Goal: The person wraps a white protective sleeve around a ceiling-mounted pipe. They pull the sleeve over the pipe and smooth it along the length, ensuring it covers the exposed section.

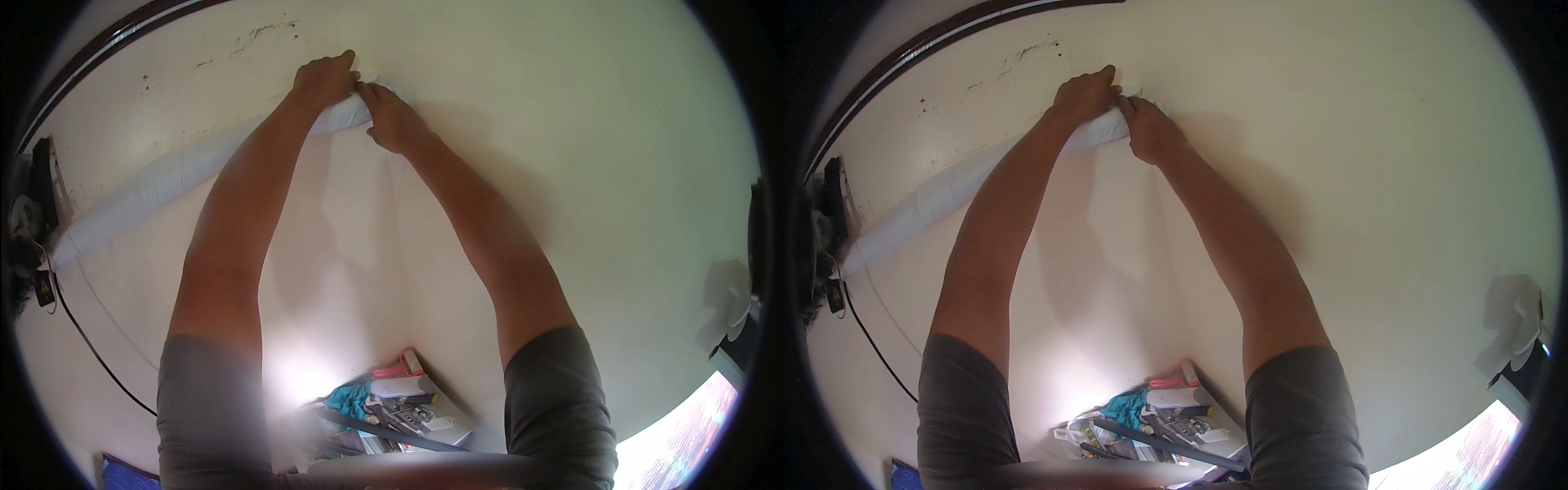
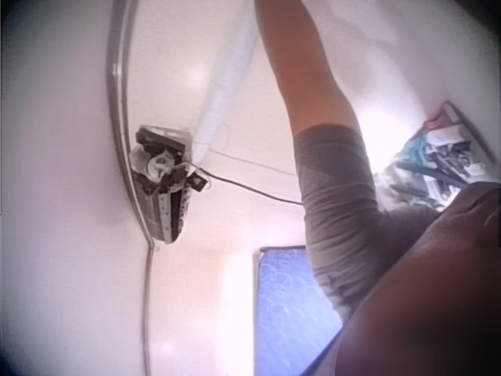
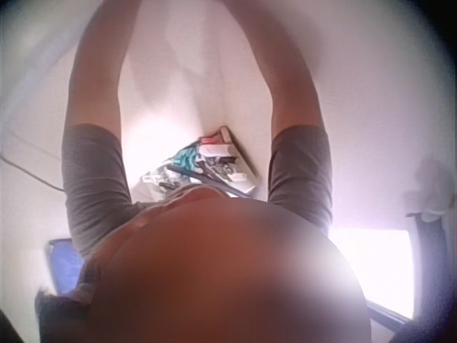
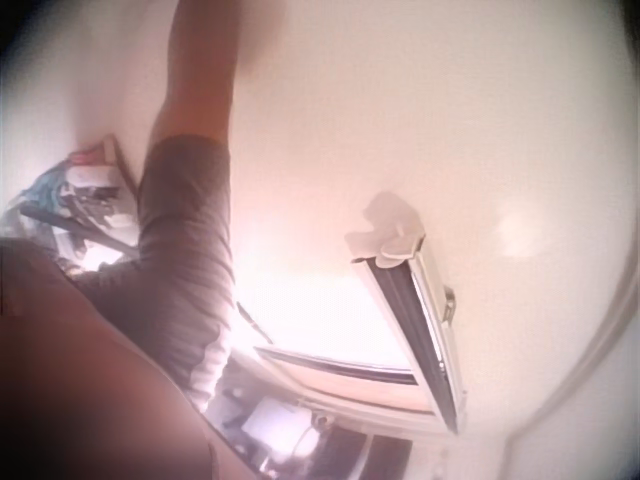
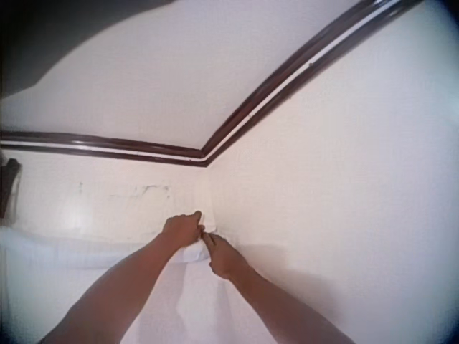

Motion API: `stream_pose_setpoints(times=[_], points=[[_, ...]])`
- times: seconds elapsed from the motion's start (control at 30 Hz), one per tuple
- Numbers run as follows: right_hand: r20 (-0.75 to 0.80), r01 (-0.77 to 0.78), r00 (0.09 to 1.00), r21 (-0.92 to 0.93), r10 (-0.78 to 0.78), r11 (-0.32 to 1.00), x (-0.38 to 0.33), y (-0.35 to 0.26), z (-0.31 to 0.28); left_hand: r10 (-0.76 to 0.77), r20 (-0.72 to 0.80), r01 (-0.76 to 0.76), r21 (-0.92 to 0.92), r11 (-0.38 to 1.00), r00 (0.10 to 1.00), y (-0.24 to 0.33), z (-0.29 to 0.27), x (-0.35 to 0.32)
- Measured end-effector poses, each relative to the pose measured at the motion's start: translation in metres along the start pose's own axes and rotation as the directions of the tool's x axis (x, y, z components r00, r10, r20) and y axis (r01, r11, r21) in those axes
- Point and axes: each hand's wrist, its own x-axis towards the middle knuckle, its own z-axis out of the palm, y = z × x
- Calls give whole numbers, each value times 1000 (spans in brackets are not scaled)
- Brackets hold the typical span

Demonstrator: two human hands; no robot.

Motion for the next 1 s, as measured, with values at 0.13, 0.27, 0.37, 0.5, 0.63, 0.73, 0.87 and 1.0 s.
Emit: stream_pose_setpoints(times=[0.13, 0.27, 0.37, 0.5, 0.63, 0.73, 0.87, 1.0], points=[[-96, 48, 993, -145, -62, 988, 2, -1, 4, -3, -18, 5, 87, 996, 1000, 2, -1, -1], [-43, -5, 999, -92, 1, 996, 17, 0, 12, -90, -58, 97, 139, 986, 994, -7, -20, -10], [-7, -16, 1000, 8, 16, 1000, 19, 4, 9, -4, -454, -86, -179, 980, 891, -4, -29, -40], [36, 13, 999, 60, -15, 998, 25, 4, -6, 22, -610, -301, -360, 883, 792, 27, 11, -124], [253, -154, 962, 174, 107, 973, 51, 9, -33, 321, -474, -341, 46, 939, 820, 40, 51, -139], [315, -259, 926, 125, 209, 958, 69, 8, -38, 349, -361, -313, 158, 937, 865, 52, 77, -119], [225, -58, 973, 33, 49, 998, 91, 2, -35, 194, -561, -155, 117, 981, 805, 64, 96, -93], [319, 161, 943, -194, -93, 968, 114, -4, -39, 206, -245, -40, 549, 835, 947, 77, 89, -86]])
